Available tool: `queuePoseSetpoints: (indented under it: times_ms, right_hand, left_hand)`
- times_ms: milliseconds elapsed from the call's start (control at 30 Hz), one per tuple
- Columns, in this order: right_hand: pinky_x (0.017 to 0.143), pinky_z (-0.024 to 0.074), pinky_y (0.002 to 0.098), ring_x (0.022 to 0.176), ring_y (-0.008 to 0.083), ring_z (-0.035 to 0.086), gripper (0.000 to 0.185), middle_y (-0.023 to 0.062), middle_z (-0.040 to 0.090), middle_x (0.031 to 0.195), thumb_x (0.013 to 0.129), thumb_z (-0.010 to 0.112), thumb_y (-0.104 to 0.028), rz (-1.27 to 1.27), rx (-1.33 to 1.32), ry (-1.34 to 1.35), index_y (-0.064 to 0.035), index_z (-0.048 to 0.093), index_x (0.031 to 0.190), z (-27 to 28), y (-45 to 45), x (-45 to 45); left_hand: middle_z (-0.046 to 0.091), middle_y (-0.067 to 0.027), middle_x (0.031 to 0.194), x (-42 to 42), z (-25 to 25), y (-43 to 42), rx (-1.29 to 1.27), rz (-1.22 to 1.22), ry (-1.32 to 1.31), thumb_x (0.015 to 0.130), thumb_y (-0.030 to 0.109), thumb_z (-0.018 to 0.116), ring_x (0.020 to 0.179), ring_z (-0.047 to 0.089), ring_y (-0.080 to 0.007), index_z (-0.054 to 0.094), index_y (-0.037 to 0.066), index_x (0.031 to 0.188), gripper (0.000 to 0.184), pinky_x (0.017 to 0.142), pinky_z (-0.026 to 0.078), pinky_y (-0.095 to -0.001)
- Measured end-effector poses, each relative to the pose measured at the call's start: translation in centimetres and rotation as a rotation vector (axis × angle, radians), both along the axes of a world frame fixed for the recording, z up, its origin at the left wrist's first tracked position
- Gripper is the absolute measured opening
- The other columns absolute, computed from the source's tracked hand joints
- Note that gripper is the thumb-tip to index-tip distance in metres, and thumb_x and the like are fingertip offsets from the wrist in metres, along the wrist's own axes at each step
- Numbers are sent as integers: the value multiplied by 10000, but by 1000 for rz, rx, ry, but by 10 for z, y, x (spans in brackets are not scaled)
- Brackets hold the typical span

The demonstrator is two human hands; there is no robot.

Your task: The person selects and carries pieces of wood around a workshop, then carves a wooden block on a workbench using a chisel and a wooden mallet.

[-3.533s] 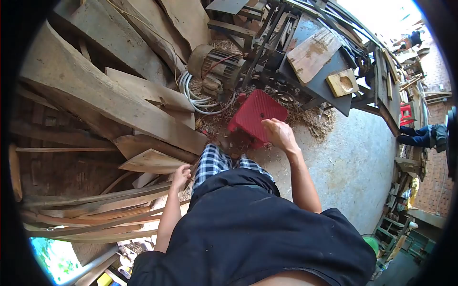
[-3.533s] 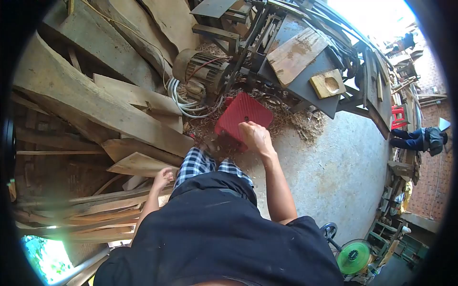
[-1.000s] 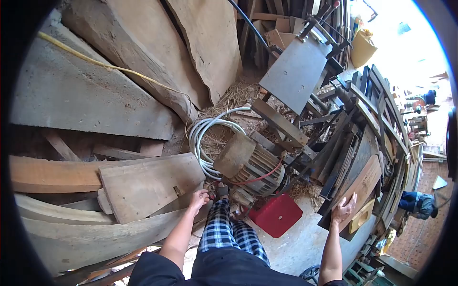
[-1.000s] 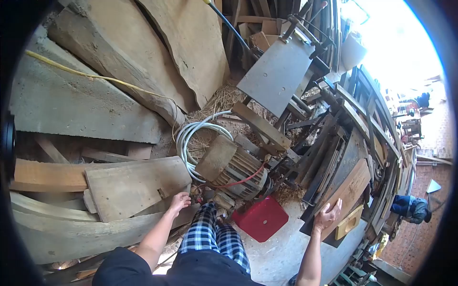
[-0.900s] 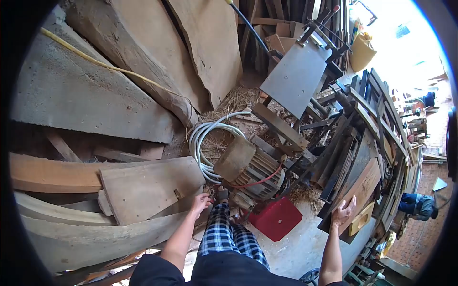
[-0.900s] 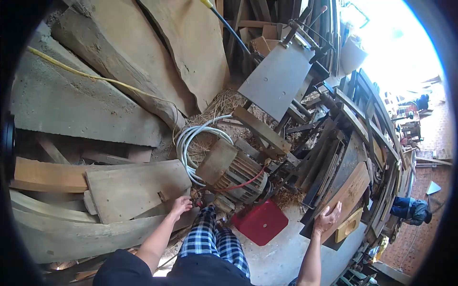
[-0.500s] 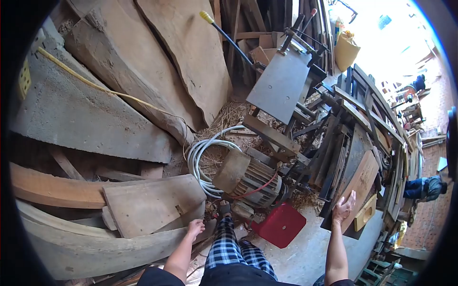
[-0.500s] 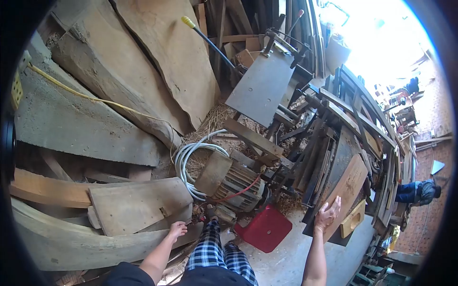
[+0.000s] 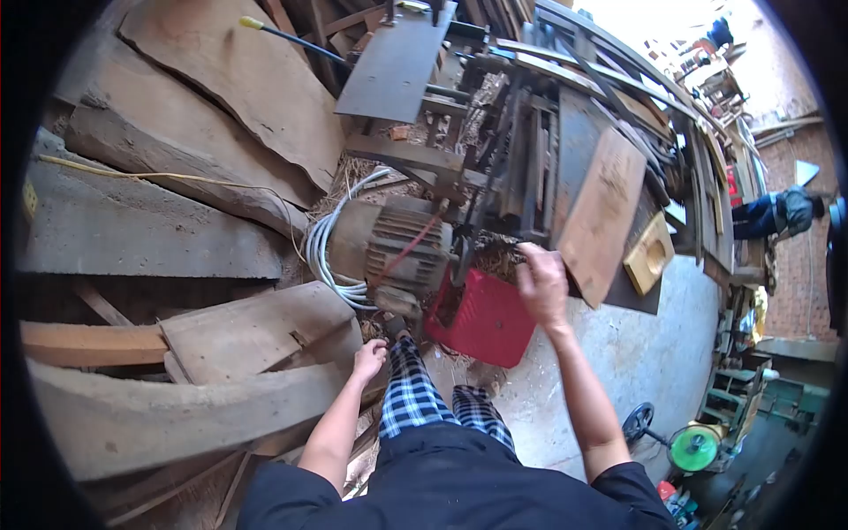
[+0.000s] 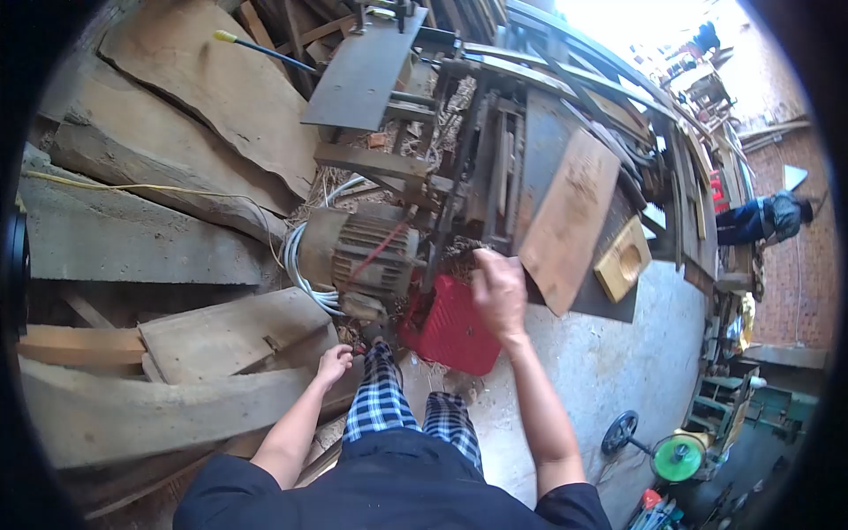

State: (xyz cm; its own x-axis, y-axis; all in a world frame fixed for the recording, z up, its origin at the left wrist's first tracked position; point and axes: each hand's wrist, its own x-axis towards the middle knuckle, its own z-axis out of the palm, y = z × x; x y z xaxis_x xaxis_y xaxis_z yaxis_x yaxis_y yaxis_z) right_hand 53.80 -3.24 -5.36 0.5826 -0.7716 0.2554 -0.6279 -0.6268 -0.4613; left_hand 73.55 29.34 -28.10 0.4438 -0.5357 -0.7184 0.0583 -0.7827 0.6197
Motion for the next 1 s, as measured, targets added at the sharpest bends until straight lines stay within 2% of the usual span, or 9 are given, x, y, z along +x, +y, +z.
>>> queuePoseSetpoints:
  times_ms: [133, 300, 433, 500, 600, 700, 867, 933, 1000]
  right_hand:
    - [895, 515, 395, 1061, 307, 616, 329, 120, 634, 1136, 860, 603, -92, 200, 364, -133, -85, 602, 1189, -21, 80, -51]
    - [775, 547, 406, 905, 324, 662, 349, 119, 656, 1049, 865, 597, -151, 368, 321, -26, -127, 600, 1213, -64, 108, -208]
    - [765, 516, 426, 907, 358, 630, 311, 154, 643, 1004, 850, 567, -121, 17, 389, 200, -90, 609, 1156, -76, 109, -396]
    - [801, 506, 419, 935, 366, 629, 260, 175, 656, 1007, 874, 547, -118, -204, 464, 118, -62, 637, 1111, -77, 125, -499]
    - [887, 497, 380, 1010, 331, 651, 285, 183, 676, 1082, 895, 543, -123, -553, 512, 162, -20, 650, 1138, -70, 165, -637]
    - [816, 528, 354, 913, 267, 690, 329, 195, 703, 982, 884, 560, -159, -733, 536, 259, 32, 636, 1141, -77, 211, -734]
    - [703, 549, 292, 792, 182, 694, 329, 165, 703, 923, 898, 548, -149, -681, 943, 0, 31, 634, 1159, -101, 181, -734]
    - [730, 550, 292, 796, 187, 691, 316, 148, 703, 948, 918, 552, -145, -547, 927, -99, 31, 629, 1169, -124, 130, -709]
    - [795, 546, 311, 887, 225, 698, 281, 160, 700, 1046, 941, 548, -119, -396, 880, -96, 18, 622, 1176, -97, 64, -652]
  left_hand:
    - [705, -90, 903, -54, 12, -15, -88, -44, -55, 879, 132, 584, 739, 673, -151, 663, 69, 1119, 260, 720, 542, -301]
    - [704, -86, 935, -159, 33, -13, -197, 45, -133, 888, 109, 576, 779, 676, -146, 661, 71, 1126, 255, 723, 545, -300]
    - [695, -118, 973, -247, 54, -40, -258, -127, -233, 890, 123, 585, 864, 686, -238, 653, 53, 1118, 248, 791, 543, -361]
    - [670, -139, 994, -292, 106, -89, -523, -328, -658, 883, 99, 577, 935, 655, -309, 652, 35, 1072, 213, 840, 519, -395]
    - [635, -136, 1048, -347, 167, -177, -865, -331, -769, 862, 73, 590, 1008, 606, -335, 641, 31, 1051, 200, 884, 491, -409]
    - [618, -136, 1092, -390, 192, -253, -1096, -404, -844, 853, 64, 610, 1051, 584, -324, 632, 36, 1075, 225, 929, 475, -404]
    - [601, -129, 1106, -453, 205, -314, -1110, -432, -752, 852, 81, 628, 1065, 563, -306, 647, 31, 1055, 210, 943, 474, -378]
    - [601, -121, 1102, -469, 192, -318, -1099, -407, -793, 853, 84, 631, 1049, 568, -303, 658, 38, 1034, 188, 937, 472, -378]
    - [601, -118, 1106, -483, 180, -322, -1079, -367, -827, 856, 83, 632, 1037, 575, -305, 661, 43, 1028, 179, 925, 474, -383]
